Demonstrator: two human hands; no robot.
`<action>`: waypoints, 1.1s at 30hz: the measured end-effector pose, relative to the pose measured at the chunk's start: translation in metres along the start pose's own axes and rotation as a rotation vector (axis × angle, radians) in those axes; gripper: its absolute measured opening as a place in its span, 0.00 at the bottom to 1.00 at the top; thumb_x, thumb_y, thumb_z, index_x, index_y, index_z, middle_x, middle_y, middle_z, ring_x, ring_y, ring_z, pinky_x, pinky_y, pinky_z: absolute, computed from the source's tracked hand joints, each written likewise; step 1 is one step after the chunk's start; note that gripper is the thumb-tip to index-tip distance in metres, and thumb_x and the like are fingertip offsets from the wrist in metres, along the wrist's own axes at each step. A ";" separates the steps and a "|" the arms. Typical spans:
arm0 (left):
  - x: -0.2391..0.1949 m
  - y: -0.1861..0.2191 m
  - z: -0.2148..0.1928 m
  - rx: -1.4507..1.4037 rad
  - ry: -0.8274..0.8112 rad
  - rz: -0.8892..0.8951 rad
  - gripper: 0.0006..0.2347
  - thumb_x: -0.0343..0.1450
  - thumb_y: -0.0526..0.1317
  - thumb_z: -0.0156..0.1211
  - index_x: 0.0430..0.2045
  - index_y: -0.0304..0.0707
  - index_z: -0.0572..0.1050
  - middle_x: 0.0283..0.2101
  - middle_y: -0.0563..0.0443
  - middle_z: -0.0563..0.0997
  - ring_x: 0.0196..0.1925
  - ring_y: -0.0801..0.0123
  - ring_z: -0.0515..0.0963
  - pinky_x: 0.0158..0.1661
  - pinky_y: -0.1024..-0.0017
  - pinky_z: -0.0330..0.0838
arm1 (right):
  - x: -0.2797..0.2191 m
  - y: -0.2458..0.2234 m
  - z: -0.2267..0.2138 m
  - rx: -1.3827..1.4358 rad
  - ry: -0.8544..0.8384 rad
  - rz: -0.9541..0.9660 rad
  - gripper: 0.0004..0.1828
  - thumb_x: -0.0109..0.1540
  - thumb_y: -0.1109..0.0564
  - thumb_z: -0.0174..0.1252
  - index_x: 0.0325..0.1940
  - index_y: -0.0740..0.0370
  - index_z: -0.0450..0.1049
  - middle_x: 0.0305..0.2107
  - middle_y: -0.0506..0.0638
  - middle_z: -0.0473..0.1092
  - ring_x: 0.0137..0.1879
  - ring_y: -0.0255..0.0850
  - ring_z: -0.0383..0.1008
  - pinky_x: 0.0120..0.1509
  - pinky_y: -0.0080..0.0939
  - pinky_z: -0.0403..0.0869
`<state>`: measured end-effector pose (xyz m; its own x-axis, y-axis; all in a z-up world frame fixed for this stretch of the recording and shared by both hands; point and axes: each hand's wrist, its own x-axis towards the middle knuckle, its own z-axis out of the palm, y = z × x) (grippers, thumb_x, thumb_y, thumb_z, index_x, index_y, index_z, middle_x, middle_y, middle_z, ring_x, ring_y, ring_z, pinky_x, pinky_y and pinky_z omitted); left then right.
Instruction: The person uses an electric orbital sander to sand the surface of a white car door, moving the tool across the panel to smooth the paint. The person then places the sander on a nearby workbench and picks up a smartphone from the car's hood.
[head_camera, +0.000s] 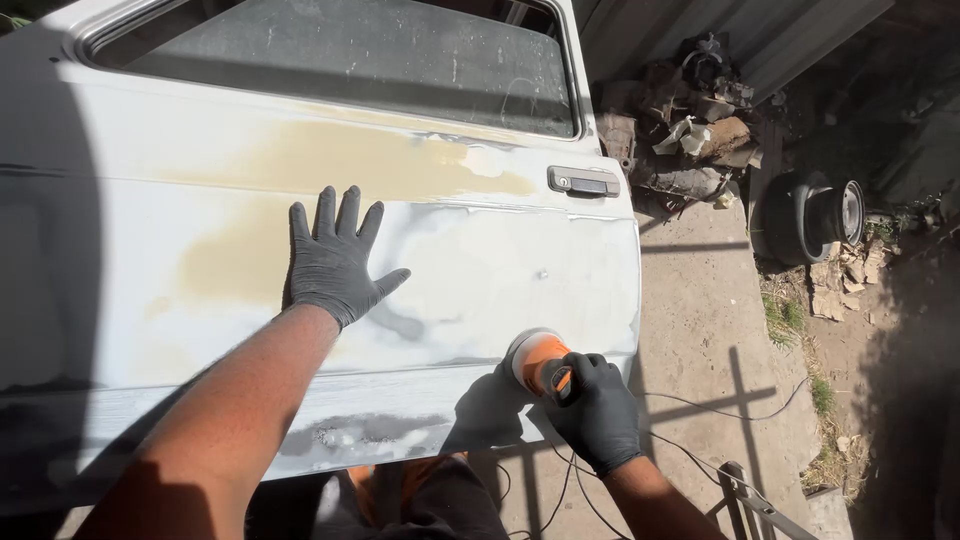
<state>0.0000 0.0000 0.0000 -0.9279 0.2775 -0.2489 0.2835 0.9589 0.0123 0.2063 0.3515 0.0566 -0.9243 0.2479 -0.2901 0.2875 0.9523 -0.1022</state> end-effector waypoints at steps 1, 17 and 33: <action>0.004 -0.001 0.001 0.003 0.011 -0.002 0.45 0.71 0.80 0.36 0.82 0.59 0.51 0.86 0.45 0.49 0.87 0.44 0.42 0.76 0.29 0.34 | 0.024 0.006 -0.009 0.003 0.011 -0.003 0.34 0.50 0.43 0.79 0.57 0.46 0.74 0.47 0.51 0.78 0.59 0.55 0.81 0.53 0.60 0.86; 0.005 -0.004 0.002 -0.001 -0.005 0.000 0.45 0.72 0.80 0.36 0.83 0.61 0.49 0.86 0.46 0.47 0.88 0.45 0.40 0.76 0.30 0.30 | 0.089 -0.002 -0.054 0.064 -0.012 0.116 0.36 0.50 0.46 0.79 0.60 0.48 0.74 0.50 0.54 0.78 0.62 0.58 0.80 0.60 0.62 0.83; 0.005 -0.002 -0.002 -0.005 0.008 0.000 0.44 0.72 0.80 0.35 0.83 0.60 0.50 0.86 0.46 0.48 0.88 0.45 0.41 0.76 0.31 0.31 | 0.106 -0.009 -0.062 0.067 0.072 0.091 0.36 0.51 0.45 0.81 0.58 0.51 0.72 0.49 0.58 0.77 0.60 0.61 0.80 0.60 0.63 0.82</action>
<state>-0.0056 0.0000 0.0011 -0.9299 0.2777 -0.2412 0.2821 0.9592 0.0167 0.0905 0.3804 0.0858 -0.9087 0.3469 -0.2322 0.3846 0.9121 -0.1423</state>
